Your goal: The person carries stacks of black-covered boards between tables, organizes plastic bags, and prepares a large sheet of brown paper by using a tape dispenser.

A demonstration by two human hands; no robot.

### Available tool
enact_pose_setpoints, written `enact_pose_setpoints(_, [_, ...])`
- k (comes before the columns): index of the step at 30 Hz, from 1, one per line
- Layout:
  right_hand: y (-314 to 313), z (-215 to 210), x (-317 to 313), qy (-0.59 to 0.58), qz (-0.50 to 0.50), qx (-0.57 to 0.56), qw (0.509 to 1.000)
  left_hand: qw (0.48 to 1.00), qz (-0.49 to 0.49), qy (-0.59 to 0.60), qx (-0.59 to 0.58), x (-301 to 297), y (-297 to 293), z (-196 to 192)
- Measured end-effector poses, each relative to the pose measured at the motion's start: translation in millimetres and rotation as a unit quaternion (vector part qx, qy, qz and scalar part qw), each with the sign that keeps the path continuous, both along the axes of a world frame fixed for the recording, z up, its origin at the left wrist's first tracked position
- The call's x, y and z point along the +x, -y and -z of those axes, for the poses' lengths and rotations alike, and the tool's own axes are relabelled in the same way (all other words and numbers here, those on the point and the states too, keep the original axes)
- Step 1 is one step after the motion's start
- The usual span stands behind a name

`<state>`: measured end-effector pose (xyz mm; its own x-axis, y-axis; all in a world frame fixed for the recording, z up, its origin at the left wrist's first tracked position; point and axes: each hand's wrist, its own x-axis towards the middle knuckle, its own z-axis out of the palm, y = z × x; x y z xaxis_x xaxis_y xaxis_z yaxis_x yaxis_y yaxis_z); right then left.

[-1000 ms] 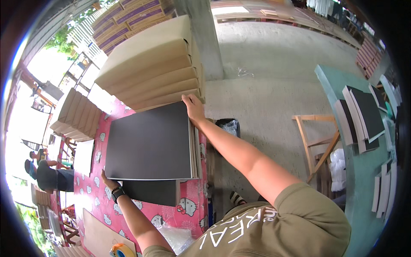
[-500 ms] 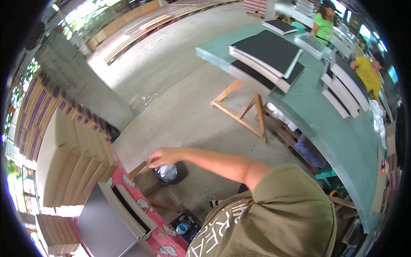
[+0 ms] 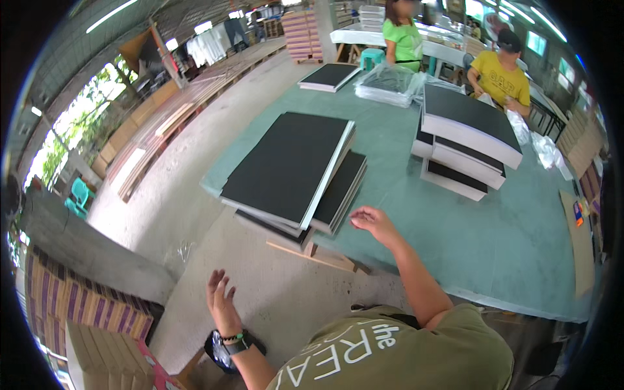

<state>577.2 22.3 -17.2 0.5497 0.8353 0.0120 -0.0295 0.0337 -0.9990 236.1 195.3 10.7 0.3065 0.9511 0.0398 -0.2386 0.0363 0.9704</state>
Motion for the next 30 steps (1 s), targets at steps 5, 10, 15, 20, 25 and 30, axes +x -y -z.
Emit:
enact_pose_setpoints(5, [14, 0, 67, -0.036, 0.027, 0.014, 0.999, 0.983, 0.090, 0.115, -0.109, 101, -32, 6])
enact_pose_setpoints(10, [-44, -36, 114, 0.112, 0.069, 0.041, 0.991, 0.976, 0.105, 0.094, -0.167, 148, -63, 38])
enact_pose_setpoints(15, [-146, -70, 173, 0.390, 0.127, -0.009, 0.912, 0.954, 0.182, 0.173, -0.166, 193, -71, 27])
enact_pose_setpoints(20, [-249, -77, 234, 0.398, 0.022, -0.233, 0.887, 0.947, 0.139, 0.203, -0.207, 195, -67, 12])
enact_pose_setpoints(25, [-281, -90, 272, 0.253, -0.133, -0.295, 0.912, 0.938, 0.095, 0.227, -0.244, 198, -72, 19])
enact_pose_setpoints(30, [-273, -66, 272, 0.088, -0.171, -0.330, 0.924, 0.933, 0.080, 0.231, -0.264, 210, -68, 1])
